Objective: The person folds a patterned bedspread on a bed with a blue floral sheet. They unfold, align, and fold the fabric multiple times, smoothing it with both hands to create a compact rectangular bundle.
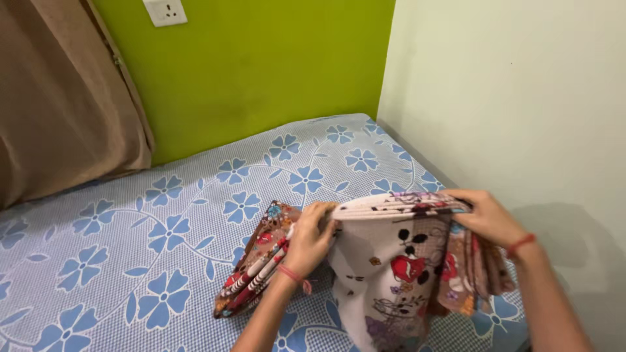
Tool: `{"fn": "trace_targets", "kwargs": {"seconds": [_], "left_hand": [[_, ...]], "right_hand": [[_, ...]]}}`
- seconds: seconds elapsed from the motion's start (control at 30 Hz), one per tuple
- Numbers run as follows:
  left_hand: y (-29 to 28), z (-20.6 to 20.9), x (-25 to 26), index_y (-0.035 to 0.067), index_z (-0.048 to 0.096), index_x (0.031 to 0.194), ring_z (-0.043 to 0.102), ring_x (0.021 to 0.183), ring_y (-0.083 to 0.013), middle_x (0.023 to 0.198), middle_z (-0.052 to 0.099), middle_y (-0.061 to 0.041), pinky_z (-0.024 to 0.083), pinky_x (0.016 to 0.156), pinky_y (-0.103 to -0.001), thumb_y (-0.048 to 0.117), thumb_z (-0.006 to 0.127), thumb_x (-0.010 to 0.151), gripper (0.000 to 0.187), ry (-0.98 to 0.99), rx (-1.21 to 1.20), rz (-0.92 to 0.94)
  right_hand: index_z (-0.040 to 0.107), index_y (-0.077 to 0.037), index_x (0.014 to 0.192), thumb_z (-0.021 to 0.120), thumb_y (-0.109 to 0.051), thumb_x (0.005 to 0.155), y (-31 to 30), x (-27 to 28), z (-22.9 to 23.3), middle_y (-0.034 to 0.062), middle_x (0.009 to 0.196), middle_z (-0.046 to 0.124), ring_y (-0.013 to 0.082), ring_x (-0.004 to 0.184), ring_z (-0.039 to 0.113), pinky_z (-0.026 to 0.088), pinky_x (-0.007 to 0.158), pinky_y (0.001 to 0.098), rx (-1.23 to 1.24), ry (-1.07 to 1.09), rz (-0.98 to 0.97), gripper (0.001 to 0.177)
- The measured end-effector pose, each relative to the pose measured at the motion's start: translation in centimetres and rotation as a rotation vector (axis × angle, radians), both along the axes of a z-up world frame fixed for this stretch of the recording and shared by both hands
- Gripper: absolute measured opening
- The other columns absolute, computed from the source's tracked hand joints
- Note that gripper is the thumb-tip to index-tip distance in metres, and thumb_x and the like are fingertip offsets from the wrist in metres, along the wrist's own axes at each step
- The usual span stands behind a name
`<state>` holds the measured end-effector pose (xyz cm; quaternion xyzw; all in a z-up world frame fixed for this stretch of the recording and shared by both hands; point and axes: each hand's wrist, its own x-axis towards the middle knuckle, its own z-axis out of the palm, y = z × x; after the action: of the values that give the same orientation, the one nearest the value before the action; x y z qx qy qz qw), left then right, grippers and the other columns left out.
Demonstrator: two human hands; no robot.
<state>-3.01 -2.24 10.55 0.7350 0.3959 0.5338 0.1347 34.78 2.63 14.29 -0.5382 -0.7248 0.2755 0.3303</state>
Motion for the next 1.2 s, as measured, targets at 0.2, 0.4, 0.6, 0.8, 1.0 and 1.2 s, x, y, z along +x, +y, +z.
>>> {"fn": "trace_targets", "kwargs": {"seconds": [0.2,0.4,0.6,0.8,1.0,1.2], "left_hand": [[-4.8,1.2,2.8,0.003,0.066,0.12,0.064,0.112,-0.0295,0.117,0.067,-0.013,0.05,0.099,-0.039,0.005,0.065,0.092,0.028,0.048,-0.141,-0.277],[-6.6,2.2,4.5,0.001,0.065,0.121,0.064,0.111,-0.0294,0.116,0.067,-0.015,0.051,0.099,-0.038,0.007,0.066,0.094,0.028,0.069,-0.162,-0.527],[-3.9,-0.5,3.2,0.0,0.066,0.123,0.067,0.111,-0.0287,0.116,0.07,-0.015,0.05,0.1,-0.036,0.012,0.067,0.093,0.032,-0.114,-0.281,-0.348],[-0.9,0.4,2.0,-0.001,0.065,0.119,0.068,0.107,-0.0337,0.114,0.069,-0.017,0.052,0.094,-0.04,0.009,0.065,0.092,0.029,-0.138,-0.143,0.05],[-1.7,1.3,3.9,0.0,0.066,0.116,0.064,0.108,-0.0366,0.112,0.067,-0.017,0.049,0.096,-0.043,0.005,0.064,0.091,0.026,-0.063,-0.034,0.058],[-2.6,0.3,5.7,0.001,0.067,0.115,0.065,0.108,-0.0349,0.111,0.068,-0.015,0.051,0.096,-0.042,0.007,0.066,0.088,0.027,-0.036,-0.173,-0.112]], "right_hand": [[0.065,-0.007,0.131,0.06,0.0,0.079,1.0,0.0,-2.4,0.0119,0.12,0.077,0.0217,0.112,0.069,0.05,0.102,0.0354,0.18,-0.116,-0.015,0.053],[0.066,-0.004,0.122,0.053,0.0,0.083,2.2,-5.1,-2.9,0.0136,0.118,0.076,0.0276,0.115,0.068,0.05,0.102,0.0378,0.209,0.088,0.089,0.042],[0.06,0.0,0.124,0.052,0.0,0.082,1.8,-5.9,-1.8,0.0228,0.115,0.07,0.0349,0.109,0.066,0.048,0.099,0.0408,0.533,-0.042,0.066,0.043],[0.066,-0.003,0.115,0.052,-0.011,0.089,-0.6,-4.3,-0.2,0.0177,0.085,0.071,0.0324,0.064,0.071,0.056,0.067,0.0414,0.314,-0.057,-0.203,0.031],[0.066,0.0,0.121,0.057,-0.014,0.091,0.4,-1.0,-3.4,0.0238,0.082,0.065,0.0334,0.074,0.062,0.052,0.074,0.0415,0.256,-0.183,-0.229,0.034],[0.062,0.006,0.122,0.051,-0.012,0.09,-0.1,1.5,-9.2,0.0108,0.113,0.069,0.0205,0.11,0.062,0.045,0.099,0.0308,0.282,0.108,-0.124,0.038]]}}
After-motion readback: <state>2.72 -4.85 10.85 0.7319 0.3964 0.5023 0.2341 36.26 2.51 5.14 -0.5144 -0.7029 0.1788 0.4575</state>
